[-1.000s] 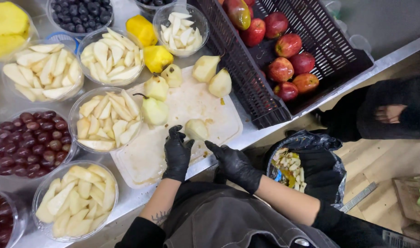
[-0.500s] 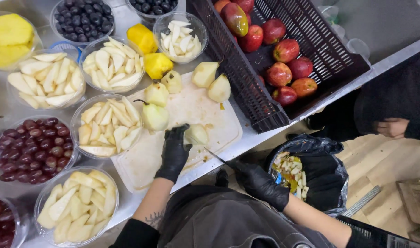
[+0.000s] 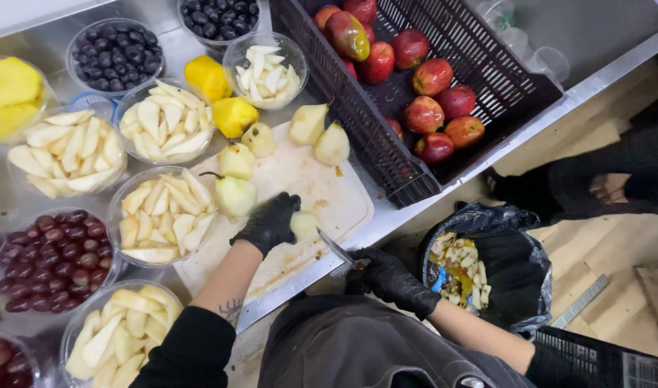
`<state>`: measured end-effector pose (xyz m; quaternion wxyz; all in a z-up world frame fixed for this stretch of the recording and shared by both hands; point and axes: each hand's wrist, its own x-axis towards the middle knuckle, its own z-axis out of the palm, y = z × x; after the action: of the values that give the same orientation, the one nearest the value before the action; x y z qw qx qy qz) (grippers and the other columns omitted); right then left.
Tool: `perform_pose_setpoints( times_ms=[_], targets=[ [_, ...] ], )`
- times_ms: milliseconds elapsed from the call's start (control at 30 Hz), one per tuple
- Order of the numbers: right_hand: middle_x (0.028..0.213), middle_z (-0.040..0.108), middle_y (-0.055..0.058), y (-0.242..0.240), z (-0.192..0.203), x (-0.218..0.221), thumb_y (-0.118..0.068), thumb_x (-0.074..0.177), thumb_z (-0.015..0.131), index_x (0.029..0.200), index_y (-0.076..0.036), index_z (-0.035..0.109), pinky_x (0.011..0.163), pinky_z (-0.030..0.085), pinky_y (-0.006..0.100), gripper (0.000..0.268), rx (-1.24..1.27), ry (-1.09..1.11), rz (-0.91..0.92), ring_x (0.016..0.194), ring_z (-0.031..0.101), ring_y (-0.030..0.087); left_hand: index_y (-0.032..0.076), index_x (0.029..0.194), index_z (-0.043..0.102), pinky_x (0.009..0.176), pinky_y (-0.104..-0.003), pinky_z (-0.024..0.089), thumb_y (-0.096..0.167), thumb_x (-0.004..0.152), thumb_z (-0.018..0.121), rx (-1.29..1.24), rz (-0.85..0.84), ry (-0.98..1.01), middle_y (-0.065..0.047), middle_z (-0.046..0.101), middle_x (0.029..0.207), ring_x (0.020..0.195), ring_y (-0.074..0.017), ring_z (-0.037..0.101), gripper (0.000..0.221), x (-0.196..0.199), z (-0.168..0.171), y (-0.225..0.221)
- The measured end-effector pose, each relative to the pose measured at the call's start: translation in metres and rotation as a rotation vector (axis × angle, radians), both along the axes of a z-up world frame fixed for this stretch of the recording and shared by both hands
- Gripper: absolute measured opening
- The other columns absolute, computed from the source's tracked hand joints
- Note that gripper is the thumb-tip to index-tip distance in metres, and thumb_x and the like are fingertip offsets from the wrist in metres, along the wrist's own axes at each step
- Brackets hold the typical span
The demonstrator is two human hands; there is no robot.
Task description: Cutting and preparing pears on a cutting board in a produce preparation area.
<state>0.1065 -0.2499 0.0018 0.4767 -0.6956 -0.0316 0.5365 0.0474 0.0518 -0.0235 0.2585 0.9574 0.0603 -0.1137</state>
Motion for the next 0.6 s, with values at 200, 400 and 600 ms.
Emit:
perform_pose_setpoints(
  times_ms=[200,400,600],
  targets=[
    [0.074,0.063,0.006,0.035,0.021,0.000,-0.002,0.091,0.057,0.131,-0.015,0.065,0.050,0.038,0.030,0.043,-0.159,-0.107,-0.009,0.056,0.053,0.016,0.006,0.112,0.062,0.096,-0.049,0.047,0.029,0.051,0.098,0.028,0.178,-0.133,-0.017,0.061,0.110,0.110,-0.0380,0.057,0.075,-0.022,-0.027,-0.019],
    [0.079,0.065,0.007,0.054,-0.020,0.003,0.007,0.085,0.061,0.129,-0.006,0.066,0.060,0.051,0.028,0.047,0.128,-0.150,0.007,0.064,0.060,0.012,0.006,0.115,0.059,0.099,-0.049,0.041,0.025,0.043,0.096,-0.086,0.465,-0.393,-0.015,0.060,0.111,0.110,-0.0369,0.053,0.083,-0.029,-0.067,-0.024],
    [0.083,0.067,0.004,0.032,-0.040,0.011,0.002,0.091,0.061,0.129,-0.009,0.063,0.067,0.053,0.026,0.040,0.205,-0.025,0.032,0.071,0.061,0.010,0.007,0.117,0.057,0.097,-0.050,0.040,0.025,0.042,0.096,-0.065,0.533,-0.442,-0.018,0.058,0.112,0.108,-0.0378,0.053,0.086,-0.026,-0.077,-0.027]
  ],
)
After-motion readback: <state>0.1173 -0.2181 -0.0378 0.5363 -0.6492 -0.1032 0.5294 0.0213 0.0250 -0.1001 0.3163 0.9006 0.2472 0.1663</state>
